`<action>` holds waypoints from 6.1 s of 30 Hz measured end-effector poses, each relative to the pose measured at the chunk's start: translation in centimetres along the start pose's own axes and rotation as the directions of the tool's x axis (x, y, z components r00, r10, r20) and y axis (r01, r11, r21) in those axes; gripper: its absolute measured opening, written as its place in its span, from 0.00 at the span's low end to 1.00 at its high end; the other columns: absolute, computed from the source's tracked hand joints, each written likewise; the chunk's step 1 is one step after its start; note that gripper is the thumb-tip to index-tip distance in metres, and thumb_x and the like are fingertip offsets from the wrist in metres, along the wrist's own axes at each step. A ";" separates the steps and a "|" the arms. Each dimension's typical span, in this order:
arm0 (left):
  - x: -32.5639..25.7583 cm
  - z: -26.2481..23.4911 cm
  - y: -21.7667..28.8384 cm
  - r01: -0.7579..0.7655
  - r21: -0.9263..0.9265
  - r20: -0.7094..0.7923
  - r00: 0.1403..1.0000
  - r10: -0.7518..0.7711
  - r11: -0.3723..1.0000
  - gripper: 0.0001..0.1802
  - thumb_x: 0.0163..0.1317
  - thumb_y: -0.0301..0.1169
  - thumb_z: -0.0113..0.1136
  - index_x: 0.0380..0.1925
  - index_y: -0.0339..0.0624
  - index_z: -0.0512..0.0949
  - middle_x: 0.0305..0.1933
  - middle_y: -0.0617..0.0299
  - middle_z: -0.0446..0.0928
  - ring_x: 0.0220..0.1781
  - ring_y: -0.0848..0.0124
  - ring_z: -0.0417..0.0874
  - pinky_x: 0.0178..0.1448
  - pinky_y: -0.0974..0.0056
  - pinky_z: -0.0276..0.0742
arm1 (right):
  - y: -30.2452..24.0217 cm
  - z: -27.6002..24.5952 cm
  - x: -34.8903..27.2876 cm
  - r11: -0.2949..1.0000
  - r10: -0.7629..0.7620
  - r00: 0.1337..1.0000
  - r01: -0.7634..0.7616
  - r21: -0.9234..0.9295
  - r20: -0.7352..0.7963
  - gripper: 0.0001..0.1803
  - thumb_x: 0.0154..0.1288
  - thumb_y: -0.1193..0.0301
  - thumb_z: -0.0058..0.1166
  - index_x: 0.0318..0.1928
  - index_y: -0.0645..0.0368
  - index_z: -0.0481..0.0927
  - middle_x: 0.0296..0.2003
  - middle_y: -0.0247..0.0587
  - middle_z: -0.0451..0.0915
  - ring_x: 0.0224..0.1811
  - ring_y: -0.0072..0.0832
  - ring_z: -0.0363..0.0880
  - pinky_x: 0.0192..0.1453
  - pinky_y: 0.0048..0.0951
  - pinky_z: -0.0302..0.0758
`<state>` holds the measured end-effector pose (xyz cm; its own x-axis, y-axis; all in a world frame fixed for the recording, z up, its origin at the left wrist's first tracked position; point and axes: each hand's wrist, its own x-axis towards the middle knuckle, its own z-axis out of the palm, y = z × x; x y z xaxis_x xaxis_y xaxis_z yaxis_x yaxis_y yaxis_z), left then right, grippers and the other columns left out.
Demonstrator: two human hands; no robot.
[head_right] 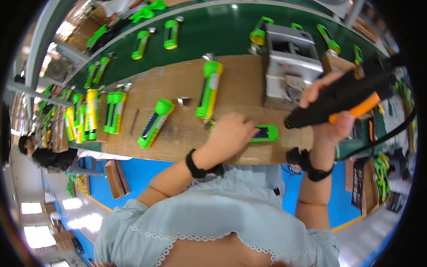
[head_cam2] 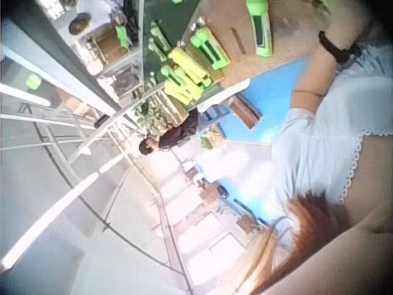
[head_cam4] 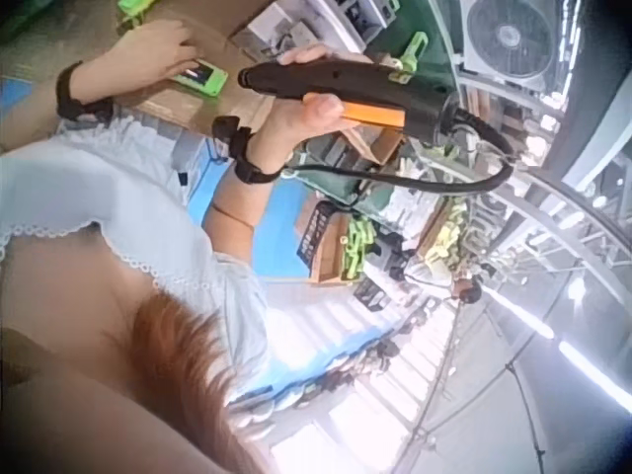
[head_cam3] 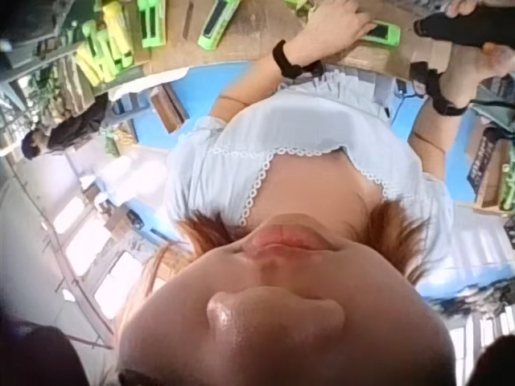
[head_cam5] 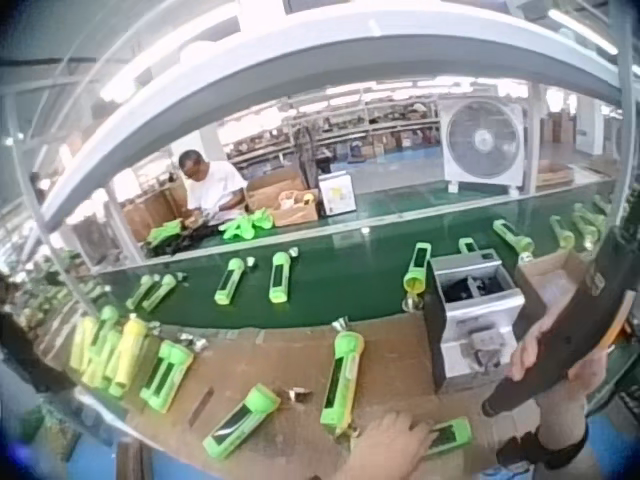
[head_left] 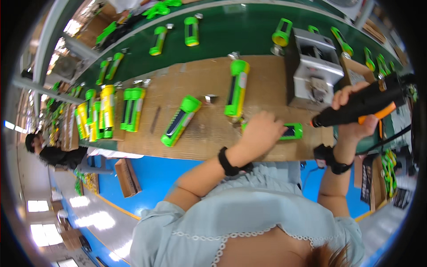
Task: Assembling the bodies and components of solar-powered flashlights using an electric screwdriver.
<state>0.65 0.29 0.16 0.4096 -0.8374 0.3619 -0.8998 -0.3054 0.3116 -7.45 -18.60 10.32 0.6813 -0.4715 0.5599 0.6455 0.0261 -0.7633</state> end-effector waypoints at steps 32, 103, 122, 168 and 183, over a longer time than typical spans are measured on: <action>0.6 -0.9 0.2 0.023 0.034 0.035 0.999 -0.024 0.999 0.09 0.58 0.36 0.57 0.36 0.47 0.79 0.26 0.59 0.70 0.32 0.61 0.74 0.35 0.58 0.71 | 3.6 1.1 -1.0 0.982 0.080 0.996 -0.074 -0.173 0.027 0.36 0.50 0.42 0.58 0.38 0.65 0.68 0.22 0.41 0.71 0.22 0.30 0.74 0.26 0.27 0.73; -2.8 -2.3 0.0 0.103 -0.081 0.016 0.995 -0.102 0.991 0.27 0.43 0.39 0.69 0.44 0.44 0.74 0.40 0.51 0.68 0.50 0.53 0.67 0.62 0.45 0.52 | -1.4 4.6 -0.8 0.976 -0.170 0.980 0.182 0.119 -0.103 0.40 0.44 0.40 0.64 0.39 0.65 0.66 0.26 0.43 0.74 0.24 0.27 0.77 0.27 0.26 0.75; -3.4 -3.1 0.2 0.121 -0.120 0.096 0.989 -0.109 0.985 0.30 0.45 0.31 0.66 0.50 0.36 0.67 0.47 0.47 0.65 0.54 0.51 0.65 0.66 0.37 0.46 | 0.8 1.4 1.6 0.981 0.063 0.996 -0.073 -0.178 -0.065 0.42 0.46 0.33 0.53 0.40 0.63 0.67 0.22 0.43 0.70 0.22 0.32 0.71 0.27 0.30 0.72; -3.5 -2.2 -0.7 0.103 -0.227 0.059 0.994 -0.092 0.968 0.29 0.45 0.29 0.65 0.49 0.37 0.67 0.48 0.49 0.65 0.56 0.52 0.64 0.67 0.37 0.44 | 3.3 7.4 -2.2 0.978 0.169 0.985 -0.173 0.113 0.042 0.44 0.39 0.42 0.69 0.43 0.65 0.67 0.28 0.42 0.73 0.26 0.29 0.76 0.28 0.25 0.75; -3.6 -2.3 -0.8 0.101 -0.187 0.027 0.995 -0.097 0.977 0.30 0.42 0.31 0.66 0.47 0.34 0.67 0.46 0.49 0.67 0.55 0.52 0.67 0.66 0.36 0.45 | 4.9 8.0 -2.6 0.960 0.258 0.947 -0.273 0.055 0.193 0.41 0.37 0.41 0.69 0.40 0.60 0.65 0.25 0.40 0.72 0.26 0.28 0.74 0.29 0.24 0.72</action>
<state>0.21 4.58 0.61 0.4909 -0.8158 0.3058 -0.8098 -0.2977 0.5056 -3.30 -10.17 7.71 0.8782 -0.2700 0.3949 0.4528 0.2028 -0.8682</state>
